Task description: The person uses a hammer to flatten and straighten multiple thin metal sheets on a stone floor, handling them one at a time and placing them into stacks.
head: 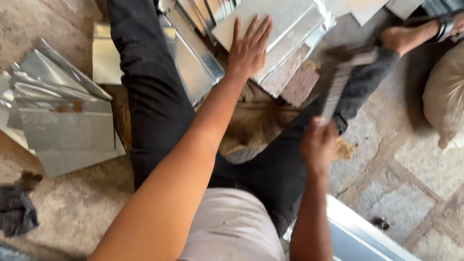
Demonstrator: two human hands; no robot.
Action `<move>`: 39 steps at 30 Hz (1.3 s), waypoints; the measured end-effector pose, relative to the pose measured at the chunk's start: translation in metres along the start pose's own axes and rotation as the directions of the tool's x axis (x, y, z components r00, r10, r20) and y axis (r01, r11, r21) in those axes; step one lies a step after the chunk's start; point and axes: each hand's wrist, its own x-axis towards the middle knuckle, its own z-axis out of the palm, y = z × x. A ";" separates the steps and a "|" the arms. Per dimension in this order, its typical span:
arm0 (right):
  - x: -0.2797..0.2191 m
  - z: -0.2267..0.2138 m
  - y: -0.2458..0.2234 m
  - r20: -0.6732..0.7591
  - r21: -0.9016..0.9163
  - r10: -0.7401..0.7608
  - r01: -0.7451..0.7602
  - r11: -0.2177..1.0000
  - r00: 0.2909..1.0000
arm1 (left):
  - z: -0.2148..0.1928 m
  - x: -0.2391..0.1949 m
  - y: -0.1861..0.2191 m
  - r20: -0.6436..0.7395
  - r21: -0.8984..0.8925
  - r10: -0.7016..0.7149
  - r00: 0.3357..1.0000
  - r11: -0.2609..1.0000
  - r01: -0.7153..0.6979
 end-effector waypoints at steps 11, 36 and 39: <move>0.000 0.017 -0.047 -0.370 0.217 -0.634 0.727 0.652 0.679 | 0.012 -0.002 0.006 0.034 -0.065 0.010 0.999 0.998 -0.007; -0.028 0.051 -0.020 0.118 -0.246 -0.204 0.227 0.942 0.972 | 0.025 -0.007 0.010 -0.086 -0.078 0.020 0.996 0.997 -0.027; -0.029 0.021 -0.044 0.142 -0.157 -0.156 0.178 0.971 0.977 | 0.016 0.001 0.003 -0.059 -0.031 0.006 0.998 0.999 -0.008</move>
